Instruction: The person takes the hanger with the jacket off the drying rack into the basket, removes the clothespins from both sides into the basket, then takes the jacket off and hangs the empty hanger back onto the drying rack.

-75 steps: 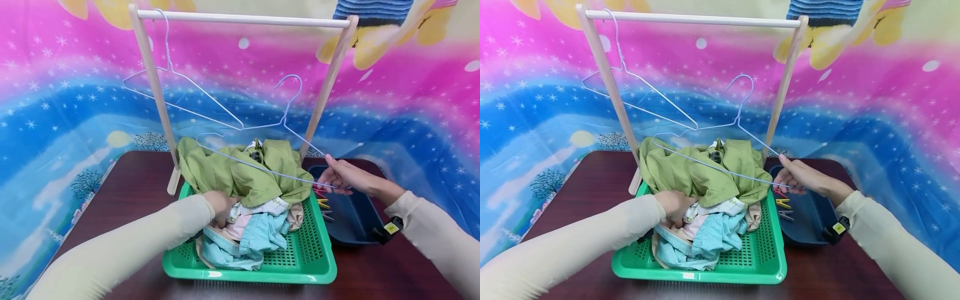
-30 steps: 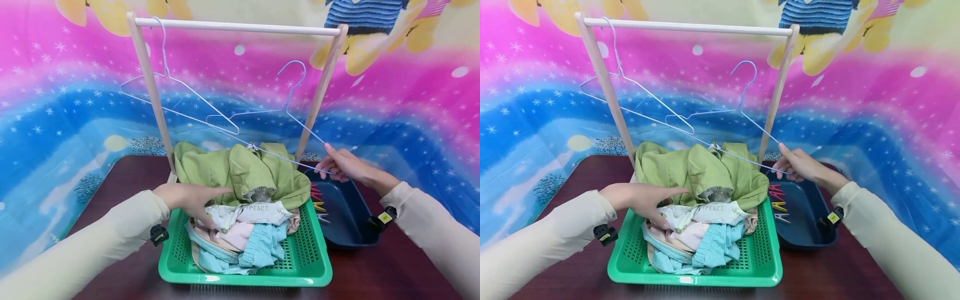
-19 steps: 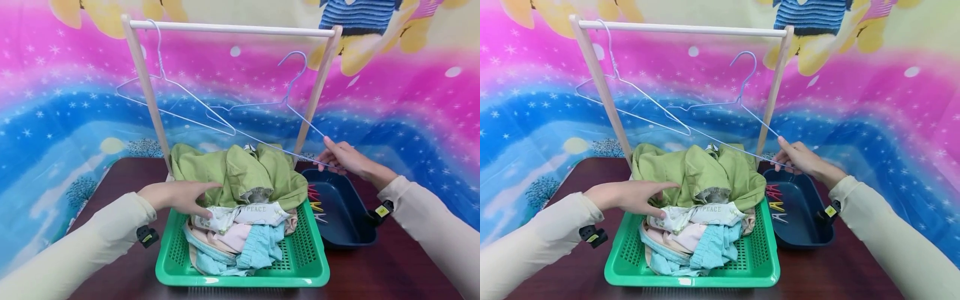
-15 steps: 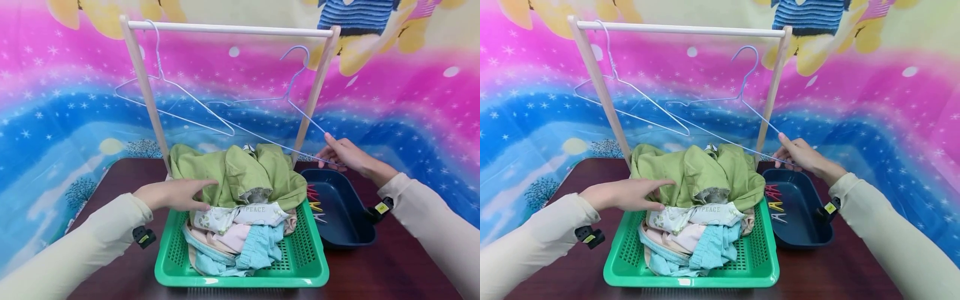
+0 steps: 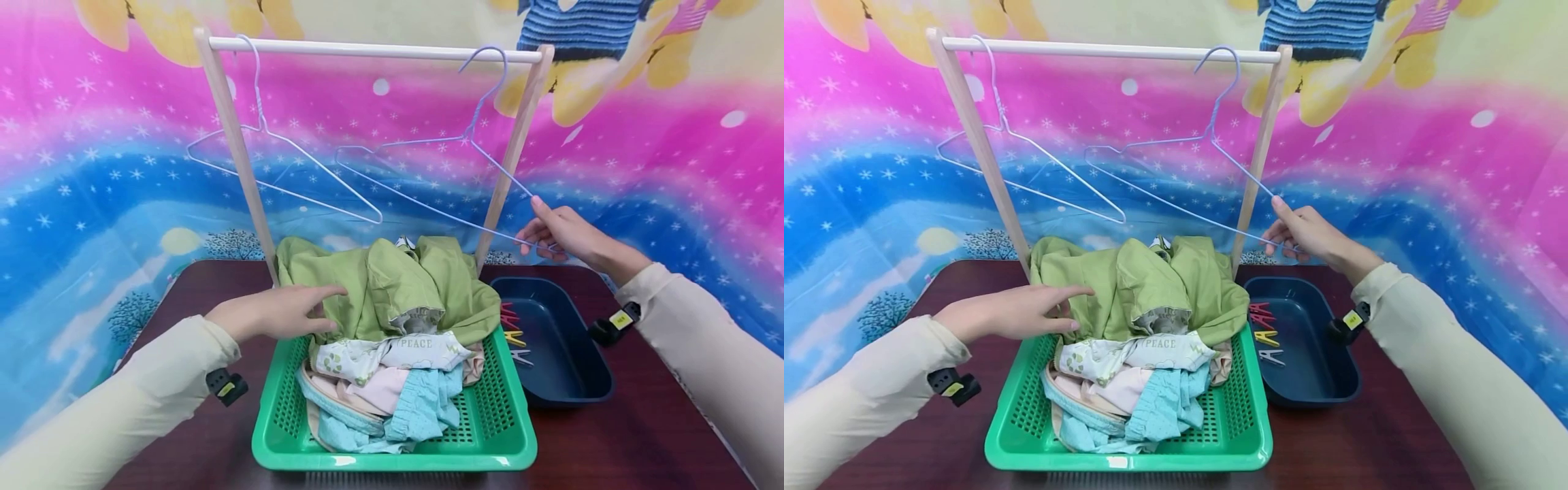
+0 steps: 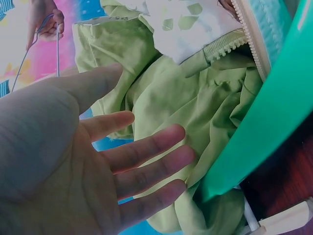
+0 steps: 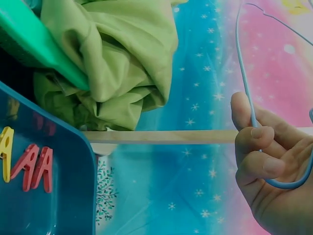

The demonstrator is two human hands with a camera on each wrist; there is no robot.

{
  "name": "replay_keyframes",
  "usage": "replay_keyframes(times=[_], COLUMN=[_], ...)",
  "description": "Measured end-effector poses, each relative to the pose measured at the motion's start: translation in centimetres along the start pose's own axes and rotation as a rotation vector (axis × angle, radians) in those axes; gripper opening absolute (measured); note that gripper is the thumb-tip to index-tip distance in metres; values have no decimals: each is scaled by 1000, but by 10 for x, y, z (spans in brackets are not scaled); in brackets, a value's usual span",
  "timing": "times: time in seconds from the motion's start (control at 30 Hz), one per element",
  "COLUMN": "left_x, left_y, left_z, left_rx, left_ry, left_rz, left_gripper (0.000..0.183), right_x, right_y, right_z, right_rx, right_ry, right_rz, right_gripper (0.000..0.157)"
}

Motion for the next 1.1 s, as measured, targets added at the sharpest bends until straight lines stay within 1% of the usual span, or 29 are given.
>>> replay_keyframes(times=[0.17, 0.43, 0.7, 0.87, 1.1], left_x=[-2, -5, -6, -6, -4], left_y=[0, 1, 1, 0, 1], left_z=[-1, -2, -1, 0, -1], left_rx=[-2, -1, -8, -8, 14], left_ry=[2, 1, 6, 6, -2], left_rz=[4, 17, 10, 9, 21], left_gripper=[63, 63, 61, 60, 61], right_x=[-4, -12, -17, -16, -11], right_y=[5, 17, 27, 32, 36], right_z=[5, 11, 18, 21, 27], right_rx=[28, 38, 45, 47, 58], right_ry=[-29, -32, -34, -36, -26], right_rz=[-9, -10, -7, 8, 33], right_gripper=[85, 92, 94, 95, 97])
Point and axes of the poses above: each hand's wrist, its own z-axis towards the middle knuckle, its own x-axis out of the palm, y = z × x, the point moved 4 cm from there along z, towards the middle knuckle, and after that the axes turned 8 degrees about x, right-handed, at the moved point
